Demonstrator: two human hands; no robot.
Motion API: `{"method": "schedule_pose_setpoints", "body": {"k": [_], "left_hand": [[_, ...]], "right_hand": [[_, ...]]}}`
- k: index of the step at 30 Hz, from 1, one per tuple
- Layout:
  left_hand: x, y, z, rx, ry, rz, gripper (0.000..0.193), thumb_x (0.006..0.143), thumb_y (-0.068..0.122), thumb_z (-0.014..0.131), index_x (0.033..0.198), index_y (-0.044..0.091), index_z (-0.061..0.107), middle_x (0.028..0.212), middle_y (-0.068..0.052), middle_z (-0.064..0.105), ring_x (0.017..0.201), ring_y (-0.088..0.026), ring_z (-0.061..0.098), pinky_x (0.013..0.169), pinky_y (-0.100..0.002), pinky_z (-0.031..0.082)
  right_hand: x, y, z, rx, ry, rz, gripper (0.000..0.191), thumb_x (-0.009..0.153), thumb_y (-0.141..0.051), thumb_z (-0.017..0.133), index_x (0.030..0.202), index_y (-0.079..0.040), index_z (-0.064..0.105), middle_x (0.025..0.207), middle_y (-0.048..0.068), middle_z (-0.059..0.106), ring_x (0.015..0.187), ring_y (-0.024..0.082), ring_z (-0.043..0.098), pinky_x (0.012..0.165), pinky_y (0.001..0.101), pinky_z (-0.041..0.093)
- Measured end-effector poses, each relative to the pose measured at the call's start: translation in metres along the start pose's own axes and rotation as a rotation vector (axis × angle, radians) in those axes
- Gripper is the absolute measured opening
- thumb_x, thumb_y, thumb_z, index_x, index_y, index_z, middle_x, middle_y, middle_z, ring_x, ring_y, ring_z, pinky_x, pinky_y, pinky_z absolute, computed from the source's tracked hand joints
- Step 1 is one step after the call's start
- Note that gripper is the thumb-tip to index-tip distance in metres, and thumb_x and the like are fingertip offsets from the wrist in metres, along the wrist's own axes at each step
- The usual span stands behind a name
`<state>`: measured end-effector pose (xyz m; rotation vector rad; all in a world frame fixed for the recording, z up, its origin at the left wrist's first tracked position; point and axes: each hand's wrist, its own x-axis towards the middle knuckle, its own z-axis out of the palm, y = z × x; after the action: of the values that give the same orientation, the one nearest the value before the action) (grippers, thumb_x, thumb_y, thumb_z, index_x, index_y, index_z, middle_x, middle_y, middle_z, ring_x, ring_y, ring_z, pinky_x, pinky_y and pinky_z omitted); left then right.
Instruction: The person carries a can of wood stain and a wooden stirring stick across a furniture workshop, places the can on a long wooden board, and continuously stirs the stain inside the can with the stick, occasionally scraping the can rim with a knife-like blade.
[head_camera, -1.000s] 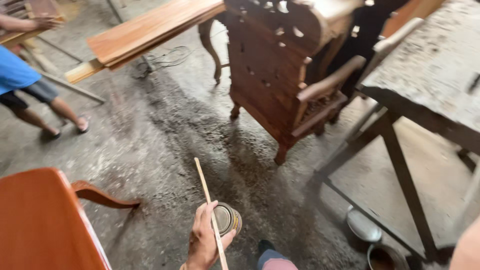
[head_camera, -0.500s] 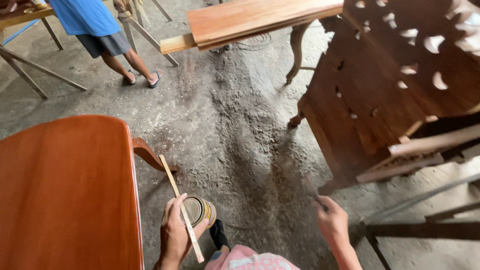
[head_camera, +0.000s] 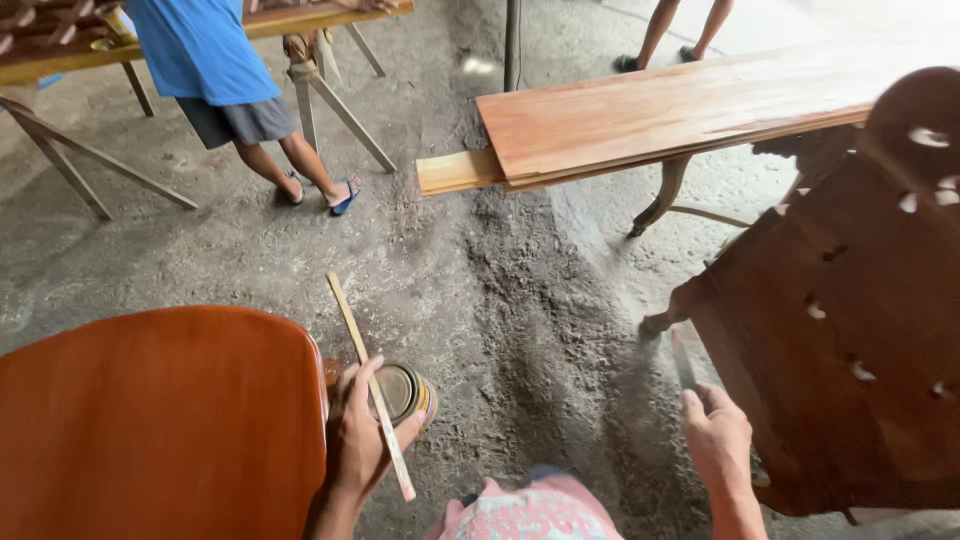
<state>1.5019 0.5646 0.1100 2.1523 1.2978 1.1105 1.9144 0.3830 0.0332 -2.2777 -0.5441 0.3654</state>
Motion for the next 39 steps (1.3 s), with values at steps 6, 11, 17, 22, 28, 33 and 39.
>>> {"method": "schedule_pose_setpoints", "body": {"k": [6,11,17,22,28,33,39], "left_hand": [[0.135,-0.035,0.007,-0.02,-0.024,0.116,0.083,0.06,0.023,0.09,0.131,0.001,0.054,0.119,-0.02,0.06,0.111,-0.039,0.06,0.096,-0.045,0.049],[0.239,-0.071,0.031,-0.02,-0.001,0.177,0.084,0.06,0.023,0.089,0.132,0.001,0.053,0.118,-0.02,0.06,0.111,-0.039,0.06,0.097,-0.046,0.049],[0.359,-0.101,0.041,-0.008,0.036,0.198,0.086,0.06,0.024,0.09,0.133,0.0,0.052,0.121,-0.022,0.06,0.113,-0.039,0.06,0.097,-0.046,0.05],[0.426,-0.123,0.046,0.043,0.0,0.173,0.087,0.059,0.027,0.09,0.133,-0.001,0.052,0.121,-0.024,0.059,0.114,-0.042,0.059,0.097,-0.048,0.048],[0.517,-0.157,0.072,-0.028,-0.142,0.247,0.085,0.064,0.028,0.088,0.135,-0.001,0.051,0.123,-0.024,0.059,0.113,-0.041,0.06,0.097,-0.048,0.049],[0.593,-0.212,0.104,-0.103,-0.249,0.419,0.084,0.066,0.028,0.088,0.135,-0.002,0.051,0.125,-0.026,0.057,0.116,-0.044,0.059,0.1,-0.049,0.048],[0.69,-0.305,0.118,-0.198,-0.391,0.445,0.085,0.064,0.028,0.09,0.134,-0.001,0.052,0.126,-0.026,0.058,0.116,-0.044,0.06,0.098,-0.048,0.05]], "right_hand": [[0.061,-0.109,0.043,0.066,0.126,-0.154,0.036,0.097,-0.025,0.069,0.128,-0.006,0.072,0.092,0.013,0.077,0.08,0.016,0.068,0.073,0.0344,0.053],[0.146,-0.197,0.087,0.028,0.176,-0.258,0.032,0.102,-0.026,0.066,0.128,-0.01,0.073,0.093,0.009,0.075,0.076,0.017,0.068,0.068,0.034,0.053],[0.233,-0.31,0.165,0.011,0.148,-0.324,0.033,0.102,-0.026,0.065,0.129,-0.009,0.071,0.087,0.012,0.074,0.074,0.022,0.069,0.07,0.0375,0.055],[0.281,-0.373,0.219,-0.045,0.118,-0.427,0.036,0.101,-0.027,0.062,0.129,-0.007,0.069,0.098,0.015,0.073,0.083,0.027,0.07,0.075,0.0426,0.055],[0.308,-0.392,0.255,-0.101,0.194,-0.356,0.036,0.1,-0.027,0.063,0.129,-0.006,0.069,0.1,0.019,0.071,0.09,0.035,0.07,0.081,0.046,0.053],[0.317,-0.409,0.29,-0.243,0.296,-0.268,0.037,0.102,-0.031,0.06,0.128,-0.005,0.069,0.109,0.023,0.07,0.098,0.043,0.067,0.086,0.0521,0.052],[0.309,-0.451,0.338,-0.419,0.422,-0.045,0.037,0.109,-0.031,0.05,0.132,-0.005,0.066,0.119,0.024,0.068,0.104,0.045,0.064,0.094,0.0537,0.049]]}}
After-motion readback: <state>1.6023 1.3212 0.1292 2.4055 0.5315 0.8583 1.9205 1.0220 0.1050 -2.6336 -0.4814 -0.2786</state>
